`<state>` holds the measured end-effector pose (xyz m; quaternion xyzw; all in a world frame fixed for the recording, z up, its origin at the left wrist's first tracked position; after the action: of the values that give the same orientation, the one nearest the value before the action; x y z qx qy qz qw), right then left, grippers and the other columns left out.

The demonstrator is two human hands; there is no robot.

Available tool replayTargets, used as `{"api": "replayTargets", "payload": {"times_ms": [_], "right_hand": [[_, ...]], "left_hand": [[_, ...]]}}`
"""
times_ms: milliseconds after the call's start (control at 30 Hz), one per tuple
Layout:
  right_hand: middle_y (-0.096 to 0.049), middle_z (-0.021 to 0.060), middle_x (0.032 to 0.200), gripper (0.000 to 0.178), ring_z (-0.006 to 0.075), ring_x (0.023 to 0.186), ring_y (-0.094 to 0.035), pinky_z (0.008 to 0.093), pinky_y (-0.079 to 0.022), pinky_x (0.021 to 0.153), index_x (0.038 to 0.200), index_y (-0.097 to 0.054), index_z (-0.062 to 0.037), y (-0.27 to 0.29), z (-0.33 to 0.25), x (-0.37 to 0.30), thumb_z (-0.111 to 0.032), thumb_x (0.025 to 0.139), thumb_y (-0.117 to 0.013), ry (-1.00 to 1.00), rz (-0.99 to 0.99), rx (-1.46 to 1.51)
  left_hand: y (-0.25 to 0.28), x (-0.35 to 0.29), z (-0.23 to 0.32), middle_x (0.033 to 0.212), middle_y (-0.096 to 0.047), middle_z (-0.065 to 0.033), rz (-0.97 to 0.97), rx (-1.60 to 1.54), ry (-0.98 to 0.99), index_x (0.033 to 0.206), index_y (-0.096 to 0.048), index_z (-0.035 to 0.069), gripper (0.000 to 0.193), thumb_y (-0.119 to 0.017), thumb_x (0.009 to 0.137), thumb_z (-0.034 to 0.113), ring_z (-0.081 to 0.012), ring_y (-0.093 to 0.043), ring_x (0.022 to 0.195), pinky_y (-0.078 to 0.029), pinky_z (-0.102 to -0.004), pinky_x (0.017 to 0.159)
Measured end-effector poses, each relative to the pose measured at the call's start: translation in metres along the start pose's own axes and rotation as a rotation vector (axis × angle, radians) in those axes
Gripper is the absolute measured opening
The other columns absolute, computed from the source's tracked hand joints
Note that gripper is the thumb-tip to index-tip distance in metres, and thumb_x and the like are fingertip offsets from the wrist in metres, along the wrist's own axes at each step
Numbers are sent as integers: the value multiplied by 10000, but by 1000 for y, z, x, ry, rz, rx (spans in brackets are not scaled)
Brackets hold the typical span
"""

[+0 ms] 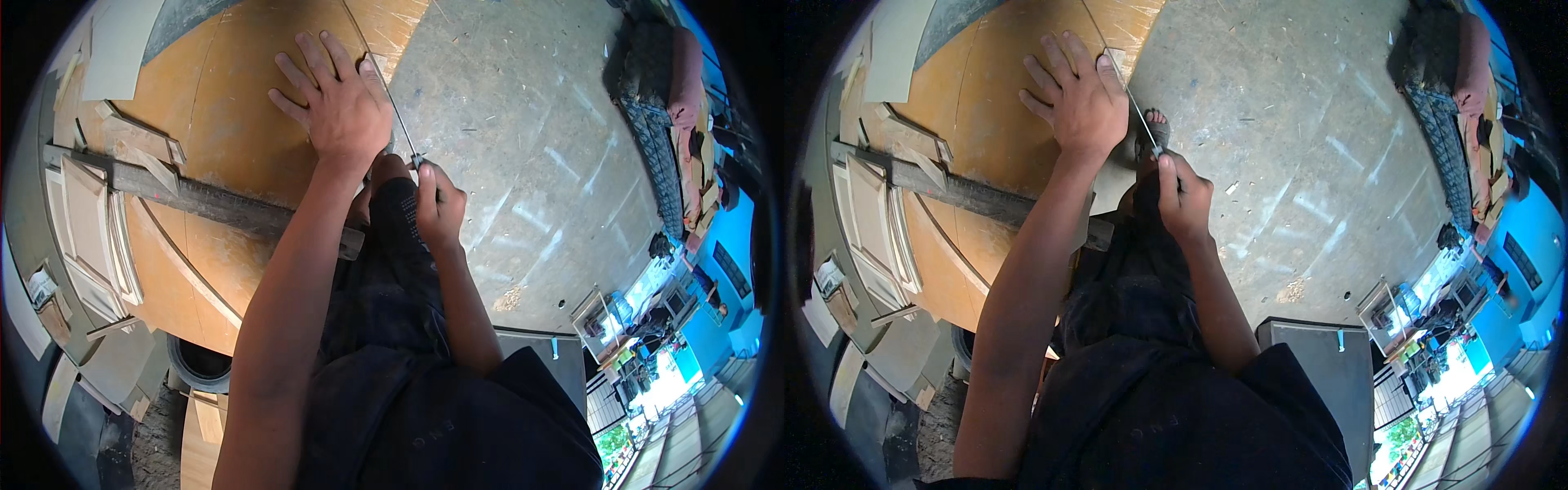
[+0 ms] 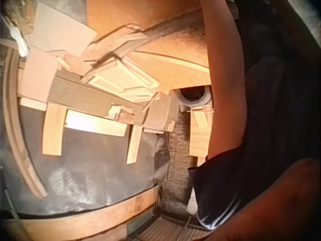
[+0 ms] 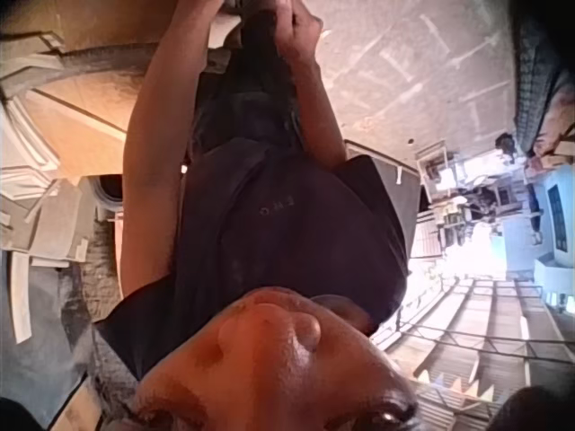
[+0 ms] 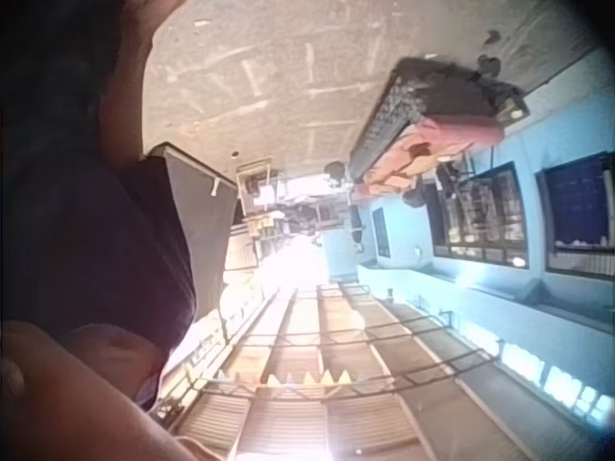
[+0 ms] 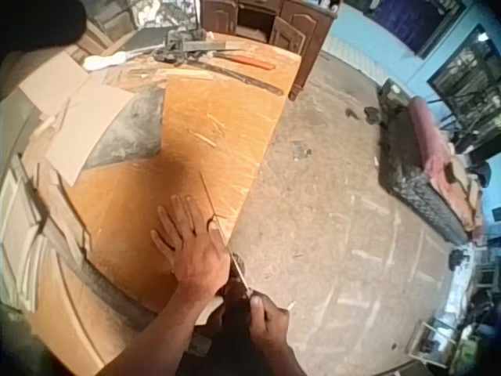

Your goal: Cutting and sanding small pieces of wood for a picture frame or furniture assembly.

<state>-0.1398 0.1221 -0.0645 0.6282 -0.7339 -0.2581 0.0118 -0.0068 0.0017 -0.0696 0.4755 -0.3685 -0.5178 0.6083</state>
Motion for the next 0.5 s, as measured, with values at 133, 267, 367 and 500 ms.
{"api": "replayTargets", "payload": {"times_ms": [133,267,367,500], "right_hand": [[-689,211,786,236,256,705,-727,315,-528,653,1023,-694,22,-2,-9,18,-181,1011,-573,75,34,-1],[-687,209,774,231,231,702,-725,317,-526,645,1029,-696,20,-11,-18,32,-174,1011,-572,80,25,10],[-683,210,768,227,211,678,-709,313,-524,640,1035,-695,21,-4,-10,9,-167,1012,-572,49,17,3],[-668,196,734,231,191,638,-676,306,-510,624,1035,-697,21,-3,-12,10,-171,1013,-572,48,36,-29]], "left_hand": [[-4,0,4,1639,-69,-244,14,-6,-14,1567,-168,10,666,-309,1034,383,-530,1,1484,-32,-738,1125],[-5,-1,2,1638,-72,-244,29,-14,-21,1566,-178,14,669,-327,1031,388,-530,-8,1483,-35,-747,1119],[-2,-1,0,1638,-73,-242,36,-19,-19,1566,-179,16,670,-338,1030,386,-534,-11,1481,-39,-754,1114],[-3,-3,3,1637,-81,-243,38,-22,-28,1564,-188,14,669,-351,1028,381,-538,-16,1479,-45,-759,1109]]}}
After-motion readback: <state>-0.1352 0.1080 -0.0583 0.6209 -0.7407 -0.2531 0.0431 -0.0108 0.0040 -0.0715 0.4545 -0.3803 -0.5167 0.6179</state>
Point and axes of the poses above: each hand's wrist, its own x-axis towards the middle knuckle, its own y-axis out of the back of the hand, z = x × y, the point moved 2 cm from there along x, towards the middle knuckle
